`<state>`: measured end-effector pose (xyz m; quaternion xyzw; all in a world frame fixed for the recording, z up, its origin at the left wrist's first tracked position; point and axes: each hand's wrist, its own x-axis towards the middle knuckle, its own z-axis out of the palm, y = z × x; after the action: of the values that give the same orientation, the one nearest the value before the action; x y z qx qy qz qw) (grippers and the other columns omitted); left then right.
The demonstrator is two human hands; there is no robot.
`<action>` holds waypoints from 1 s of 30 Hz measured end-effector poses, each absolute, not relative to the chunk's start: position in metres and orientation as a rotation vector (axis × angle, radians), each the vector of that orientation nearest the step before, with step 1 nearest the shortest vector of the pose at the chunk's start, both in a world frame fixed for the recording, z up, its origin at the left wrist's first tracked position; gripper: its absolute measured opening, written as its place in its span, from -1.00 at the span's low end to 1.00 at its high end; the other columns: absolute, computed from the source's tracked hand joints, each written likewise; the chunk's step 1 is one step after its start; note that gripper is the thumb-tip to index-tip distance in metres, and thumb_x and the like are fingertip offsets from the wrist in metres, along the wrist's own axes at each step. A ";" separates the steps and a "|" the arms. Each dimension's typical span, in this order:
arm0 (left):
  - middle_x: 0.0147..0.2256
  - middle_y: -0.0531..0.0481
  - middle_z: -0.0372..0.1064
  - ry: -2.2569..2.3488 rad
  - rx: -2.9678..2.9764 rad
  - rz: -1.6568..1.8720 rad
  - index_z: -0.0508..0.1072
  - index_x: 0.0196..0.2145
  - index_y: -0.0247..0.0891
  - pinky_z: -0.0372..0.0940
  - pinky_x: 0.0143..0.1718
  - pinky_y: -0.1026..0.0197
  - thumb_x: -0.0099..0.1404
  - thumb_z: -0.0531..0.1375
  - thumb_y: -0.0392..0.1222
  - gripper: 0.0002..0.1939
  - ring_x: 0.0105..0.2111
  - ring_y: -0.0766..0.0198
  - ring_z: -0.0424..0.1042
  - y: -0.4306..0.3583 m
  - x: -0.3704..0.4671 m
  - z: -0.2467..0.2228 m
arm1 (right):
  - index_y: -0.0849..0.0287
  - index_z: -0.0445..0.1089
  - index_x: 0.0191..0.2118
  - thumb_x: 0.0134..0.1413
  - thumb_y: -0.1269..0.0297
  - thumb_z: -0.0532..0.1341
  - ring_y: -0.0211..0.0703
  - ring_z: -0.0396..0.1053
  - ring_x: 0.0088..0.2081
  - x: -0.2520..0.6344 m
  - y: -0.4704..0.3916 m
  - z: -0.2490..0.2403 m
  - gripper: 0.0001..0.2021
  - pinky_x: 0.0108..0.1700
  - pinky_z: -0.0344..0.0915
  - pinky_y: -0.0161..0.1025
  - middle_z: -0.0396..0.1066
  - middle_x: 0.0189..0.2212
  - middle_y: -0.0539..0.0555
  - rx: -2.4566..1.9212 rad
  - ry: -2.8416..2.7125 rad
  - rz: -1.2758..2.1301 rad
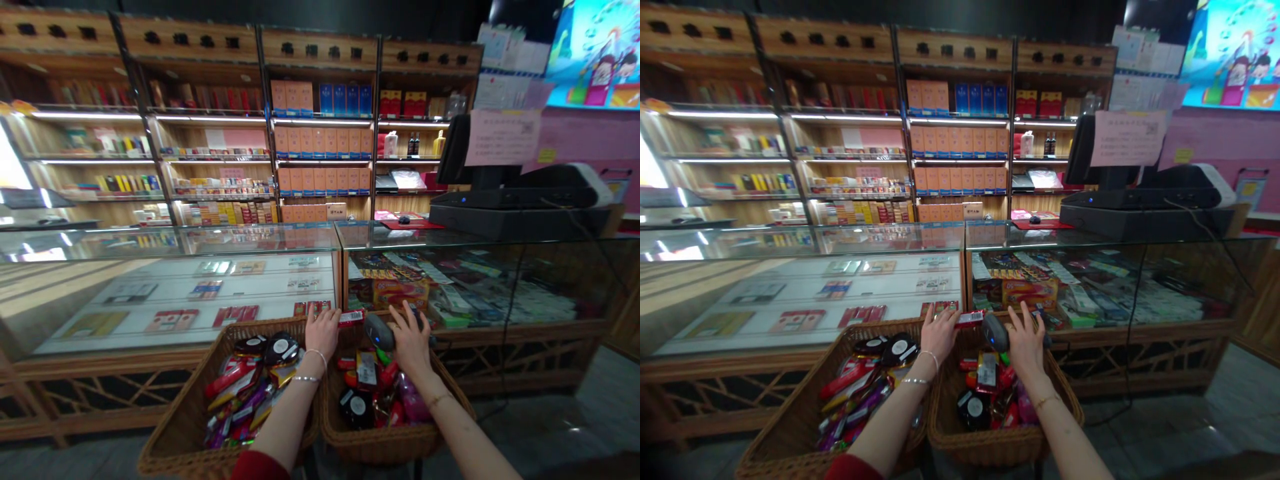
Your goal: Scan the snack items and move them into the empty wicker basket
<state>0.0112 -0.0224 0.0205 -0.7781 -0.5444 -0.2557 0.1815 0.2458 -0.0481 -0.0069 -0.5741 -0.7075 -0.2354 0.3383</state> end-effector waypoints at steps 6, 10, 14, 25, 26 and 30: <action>0.08 -0.09 0.49 -1.587 -2.199 -0.715 0.45 0.09 -0.10 -0.13 0.37 -0.31 0.29 0.13 -0.31 -0.58 0.12 0.04 0.41 -0.030 0.010 0.032 | 0.06 0.52 -0.20 -0.01 0.52 0.12 0.10 -0.04 0.38 0.246 -0.050 0.003 -0.68 0.34 -0.24 0.21 0.30 0.26 -0.03 -1.499 -1.871 -0.584; 0.09 -0.10 0.48 -1.613 -2.187 -0.706 0.44 0.09 -0.12 -0.17 0.39 -0.30 0.29 0.13 -0.30 -0.58 0.15 0.03 0.39 -0.035 0.006 0.034 | 0.07 0.52 -0.21 -0.03 0.51 0.14 0.12 -0.05 0.38 0.241 -0.053 0.007 -0.69 0.33 -0.23 0.22 0.30 0.26 -0.03 -1.482 -1.877 -0.568; 0.08 -0.09 0.48 -1.624 -2.182 -0.707 0.44 0.09 -0.12 -0.19 0.40 -0.29 0.29 0.12 -0.30 -0.58 0.17 0.04 0.37 -0.041 0.001 0.034 | 0.06 0.52 -0.19 -0.01 0.52 0.13 0.13 -0.05 0.38 0.233 -0.055 0.008 -0.67 0.33 -0.22 0.23 0.30 0.26 -0.04 -1.470 -1.884 -0.559; 0.09 -0.11 0.47 -1.695 -2.112 -0.699 0.42 0.11 -0.10 -0.21 0.39 -0.33 0.29 0.12 -0.31 -0.56 0.19 0.04 0.35 -0.059 -0.028 0.033 | 0.07 0.52 -0.22 0.04 0.52 0.10 0.13 -0.05 0.39 0.205 -0.062 0.009 -0.69 0.31 -0.19 0.26 0.32 0.24 -0.01 -1.415 -1.906 -0.516; 0.10 -0.10 0.47 -1.706 -2.108 -0.705 0.42 0.11 -0.09 -0.21 0.39 -0.34 0.28 0.12 -0.31 -0.56 0.19 0.04 0.35 -0.061 -0.031 0.033 | 0.07 0.52 -0.22 0.04 0.52 0.10 0.13 -0.06 0.39 0.203 -0.063 0.010 -0.69 0.31 -0.19 0.26 0.32 0.24 -0.01 -1.416 -1.912 -0.517; 0.12 -0.08 0.46 -1.743 -2.094 -0.717 0.43 0.09 -0.07 -0.26 0.39 -0.35 0.28 0.15 -0.29 -0.57 0.19 0.04 0.35 -0.070 -0.043 0.036 | 0.07 0.52 -0.21 0.01 0.52 0.12 0.12 -0.07 0.39 0.196 -0.065 0.010 -0.69 0.32 -0.21 0.25 0.30 0.26 0.01 -1.416 -1.930 -0.533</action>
<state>-0.0427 -0.0704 0.0356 -0.7336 -0.6105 -0.2511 0.1614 0.1964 -0.0653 0.0097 -0.5435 -0.7408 -0.2047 0.3375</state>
